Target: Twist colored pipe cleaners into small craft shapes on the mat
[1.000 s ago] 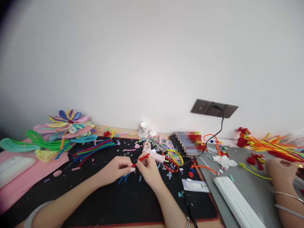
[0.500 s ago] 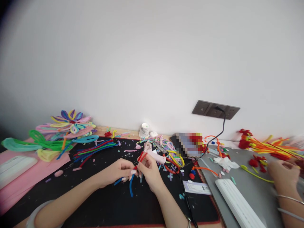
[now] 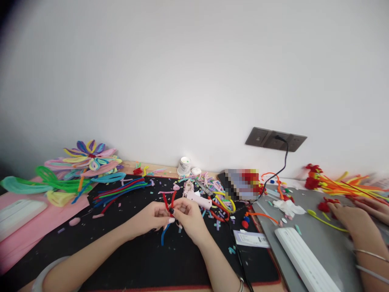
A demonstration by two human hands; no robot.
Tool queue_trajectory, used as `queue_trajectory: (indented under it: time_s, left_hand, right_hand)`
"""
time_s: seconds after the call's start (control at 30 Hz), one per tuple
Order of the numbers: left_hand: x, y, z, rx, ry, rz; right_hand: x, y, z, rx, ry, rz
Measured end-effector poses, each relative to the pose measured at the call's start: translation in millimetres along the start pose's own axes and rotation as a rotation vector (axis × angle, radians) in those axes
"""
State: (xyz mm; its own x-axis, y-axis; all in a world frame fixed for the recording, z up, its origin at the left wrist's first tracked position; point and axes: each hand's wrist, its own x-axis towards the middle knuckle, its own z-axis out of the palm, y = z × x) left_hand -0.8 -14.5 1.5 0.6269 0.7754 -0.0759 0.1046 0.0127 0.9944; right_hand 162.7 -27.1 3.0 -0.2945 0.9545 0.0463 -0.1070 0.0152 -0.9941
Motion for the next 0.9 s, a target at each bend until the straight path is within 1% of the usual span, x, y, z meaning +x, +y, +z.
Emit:
queue_trajectory:
  time_s: [0.07,0.13,0.23,0.33,0.47,0.6,0.77,0.9]
  left_hand:
    - [-0.6,1.6,0.5,0.012,0.006,0.004]
    - [-1.1,2.9,1.0,0.009,0.018,0.002]
    - [-1.6,4.4,1.4,0.011,0.038,-0.004]
    - [-2.2,6.0,1.7,0.032,0.033,-0.015]
    - [-3.9,8.4,3.1,0.077,0.038,-0.013]
    - [-5.5,8.7,4.8,0.155,0.044,-0.003]
    - [-6.6,6.7,4.3,0.202,0.033,0.012]
    - [-6.9,7.5,3.4,0.178,0.020,0.029]
  right_hand:
    - [-0.4,0.5,-0.5,-0.023,-0.033,0.027]
    - [-0.6,-0.2,0.1,-0.021,-0.049,0.022]
    - [-0.6,-2.1,2.0,0.004,-0.047,-0.029]
    - [-0.4,-3.3,3.5,-0.005,-0.040,-0.064]
    - [-1.5,-3.4,4.1,-0.061,-0.045,-0.046]
    - [-3.2,-4.2,4.3,-0.144,-0.069,-0.068]
    - [-4.5,-7.4,3.4,-0.211,-0.098,-0.049]
    - [-4.0,-5.1,0.9,-0.172,-0.096,-0.008]
